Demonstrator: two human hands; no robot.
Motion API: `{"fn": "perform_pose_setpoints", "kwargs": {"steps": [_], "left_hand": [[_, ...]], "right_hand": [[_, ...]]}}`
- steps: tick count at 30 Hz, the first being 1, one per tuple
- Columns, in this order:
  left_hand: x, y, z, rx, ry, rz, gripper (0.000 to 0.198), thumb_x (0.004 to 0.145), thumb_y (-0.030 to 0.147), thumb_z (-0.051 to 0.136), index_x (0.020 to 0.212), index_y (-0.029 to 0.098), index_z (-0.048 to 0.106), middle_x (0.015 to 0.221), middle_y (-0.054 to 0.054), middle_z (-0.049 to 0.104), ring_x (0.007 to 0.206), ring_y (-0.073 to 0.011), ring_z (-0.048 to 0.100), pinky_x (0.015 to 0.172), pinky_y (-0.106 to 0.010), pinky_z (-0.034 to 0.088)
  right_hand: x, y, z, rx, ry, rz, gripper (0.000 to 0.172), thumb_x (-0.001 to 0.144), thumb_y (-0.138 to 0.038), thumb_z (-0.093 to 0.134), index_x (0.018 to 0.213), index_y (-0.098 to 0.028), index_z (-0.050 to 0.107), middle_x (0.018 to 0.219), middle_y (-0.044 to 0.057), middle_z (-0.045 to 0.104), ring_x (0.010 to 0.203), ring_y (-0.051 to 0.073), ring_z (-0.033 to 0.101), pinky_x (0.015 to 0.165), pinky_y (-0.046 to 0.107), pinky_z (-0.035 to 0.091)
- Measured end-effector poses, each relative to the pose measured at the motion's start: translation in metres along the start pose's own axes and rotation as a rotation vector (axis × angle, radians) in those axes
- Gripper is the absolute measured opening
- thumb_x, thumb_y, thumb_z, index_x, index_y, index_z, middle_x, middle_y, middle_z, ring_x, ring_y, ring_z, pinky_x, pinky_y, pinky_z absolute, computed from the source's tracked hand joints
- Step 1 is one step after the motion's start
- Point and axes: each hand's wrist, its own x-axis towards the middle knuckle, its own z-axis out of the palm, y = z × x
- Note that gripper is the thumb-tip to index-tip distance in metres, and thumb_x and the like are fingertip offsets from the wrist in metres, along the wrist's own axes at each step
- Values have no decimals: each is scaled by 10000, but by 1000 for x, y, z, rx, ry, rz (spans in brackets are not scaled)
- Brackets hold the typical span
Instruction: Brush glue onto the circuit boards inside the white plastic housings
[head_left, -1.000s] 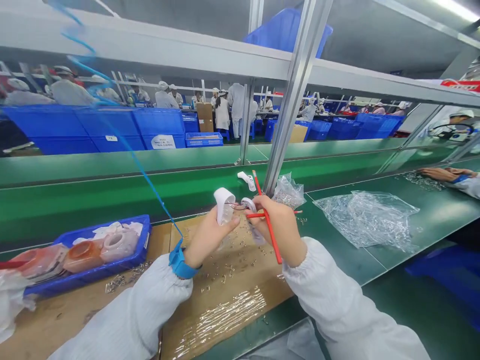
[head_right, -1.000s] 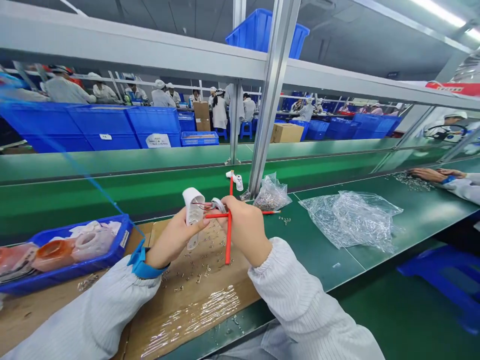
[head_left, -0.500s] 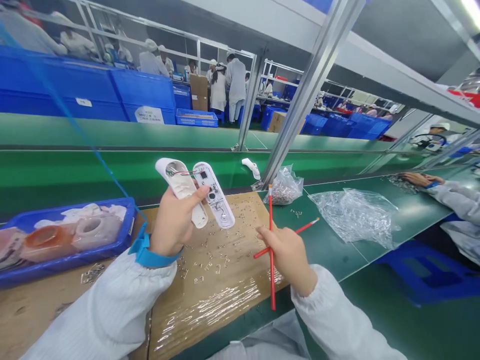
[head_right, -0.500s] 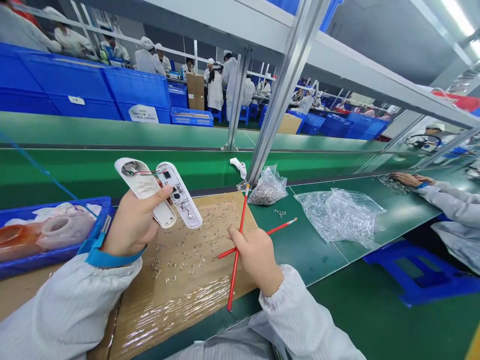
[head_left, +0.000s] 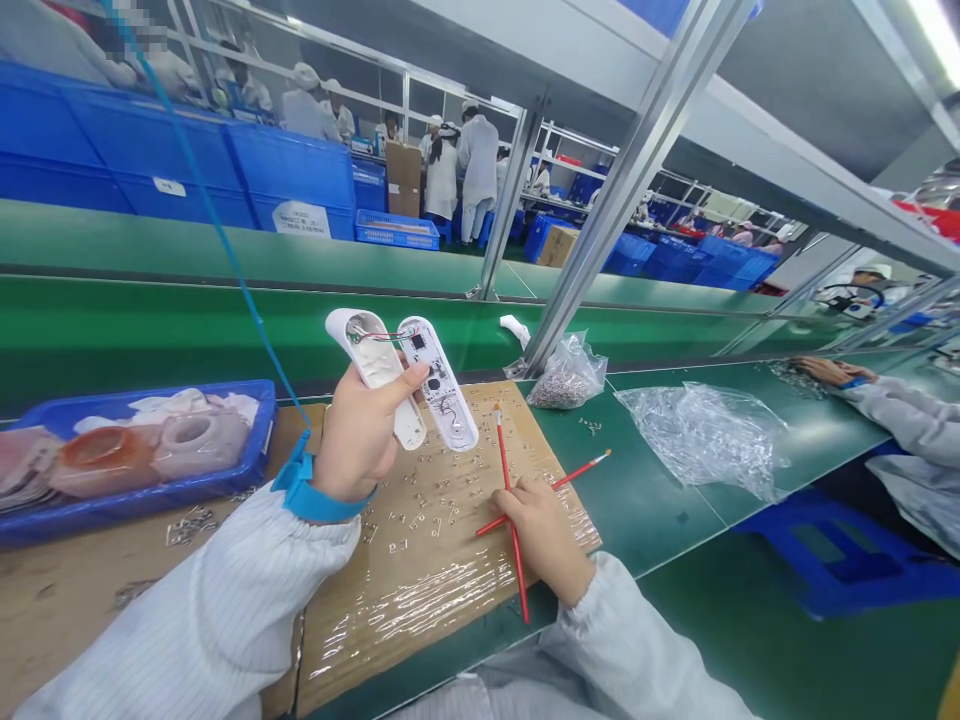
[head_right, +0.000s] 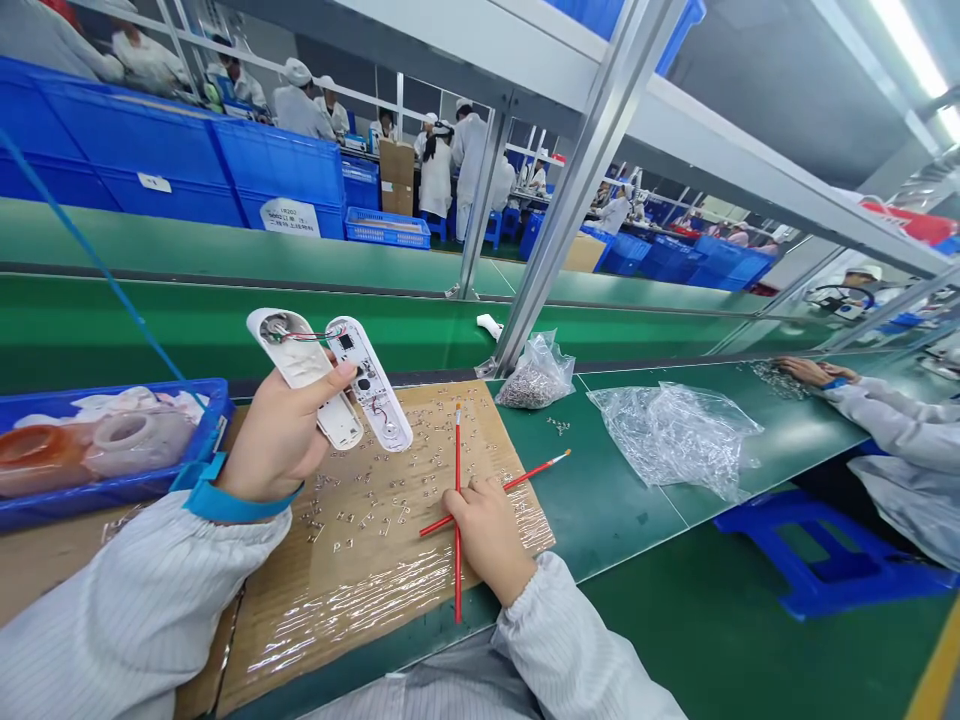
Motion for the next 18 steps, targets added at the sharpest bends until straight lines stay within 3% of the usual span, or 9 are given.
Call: {"fn": "perform_pose_setpoints", "kwargs": {"steps": [5, 11, 15, 18], "left_hand": [[0, 0, 0, -46, 18, -37, 409, 560, 220, 845, 902, 155, 629, 886, -23, 674, 764, -179, 636, 724, -336, 528], [2, -3, 1, -145, 50, -106, 322, 638, 172, 800, 915, 139, 640, 902, -44, 687, 817, -184, 647, 775, -361, 541], [3, -8, 3, -189, 98, -158, 235, 681, 142, 754, 886, 145, 638, 904, -47, 694, 809, -187, 653, 779, -380, 541], [1, -12, 3, -195, 136, -121, 227, 681, 130, 744, 881, 151, 638, 900, -40, 697, 813, -175, 649, 806, -356, 522]], "right_hand": [[1, 2, -13, 26, 35, -23, 159, 878, -59, 491, 810, -165, 589, 667, 22, 620, 634, 164, 565, 566, 264, 405], [5, 19, -64, 123, 132, 31, 199, 900, -77, 399, 970, -176, 558, 864, 48, 685, 734, 138, 662, 604, 221, 521], [21, 23, -86, 301, 328, 48, 121, 902, -126, 488, 963, -203, 559, 893, 32, 704, 784, 134, 694, 671, 222, 581], [41, 15, -94, 417, 467, 20, 89, 870, -129, 571, 906, -210, 562, 879, 18, 710, 788, 129, 699, 679, 216, 596]]}}
